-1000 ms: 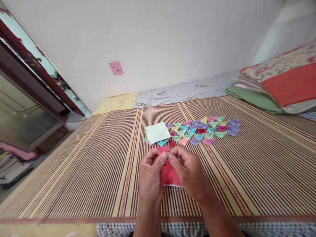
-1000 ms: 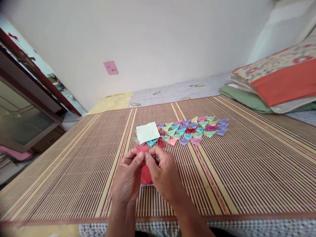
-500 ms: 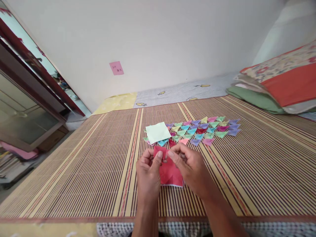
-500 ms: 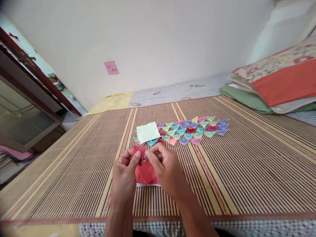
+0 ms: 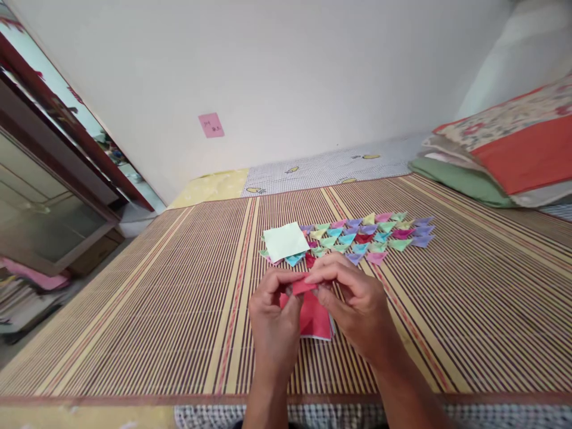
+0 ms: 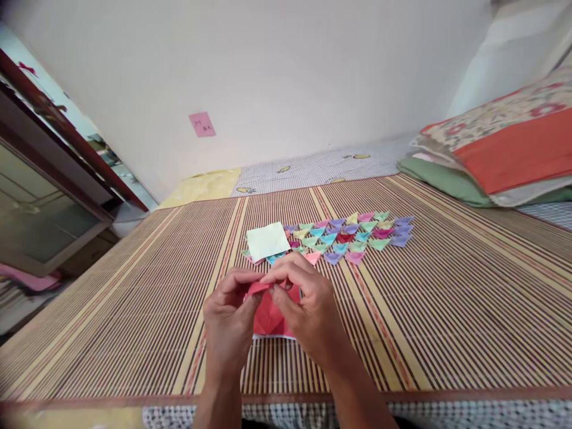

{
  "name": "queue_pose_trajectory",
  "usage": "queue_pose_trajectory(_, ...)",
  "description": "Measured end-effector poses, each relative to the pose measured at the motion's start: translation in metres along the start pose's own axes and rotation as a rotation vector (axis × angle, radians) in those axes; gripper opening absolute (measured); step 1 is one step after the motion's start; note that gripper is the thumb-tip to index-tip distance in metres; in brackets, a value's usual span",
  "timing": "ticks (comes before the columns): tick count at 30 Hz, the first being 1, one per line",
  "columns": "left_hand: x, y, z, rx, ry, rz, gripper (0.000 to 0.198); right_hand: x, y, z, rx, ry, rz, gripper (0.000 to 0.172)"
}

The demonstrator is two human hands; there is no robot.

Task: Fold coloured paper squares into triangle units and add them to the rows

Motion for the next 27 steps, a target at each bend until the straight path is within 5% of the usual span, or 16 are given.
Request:
queue_pose_trajectory(3, -0.002, -0.001, 0.01, -0.089, -0.134, -0.008, 0.018, -0.001, -0.002, 0.008, -0.054, -0.065, -0.033, 0.027)
queue_pose_trajectory(8, -0.003, 0.013, 0.021, -0.206, -0.285, 0.173, 0.014, -0.001, -0.002, 0.011, -0.13, -0.132, -0.038, 0.025)
queue_pose_trajectory(12, 0.001, 0.011, 0.027, -0.405, -0.354, 0.138, 0.021, -0.002, -0.002, 0.013, -0.185, -0.191, -0.051, 0.027)
queue_pose_trajectory(21, 0.003, 0.001, 0.022, -0.294, -0.235, 0.05, 0.026, -0.002, 0.003, 0.009, -0.206, -0.1, -0.002, 0.023)
queue_pose_trajectory(27, 0.0, 0.0, 0.014, -0.124, -0.17, 0.069, 0.024, -0.003, -0.01, -0.006, -0.193, 0.07, -0.095, 0.011)
Point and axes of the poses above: each hand's wrist, its own x-axis towards the middle knuckle, its own y-axis out of the palm, z = x × y, the point moved 10 cm from there along x, towards the middle knuckle, and after that the axes turned 7 degrees about x, right-handed, at the moved point
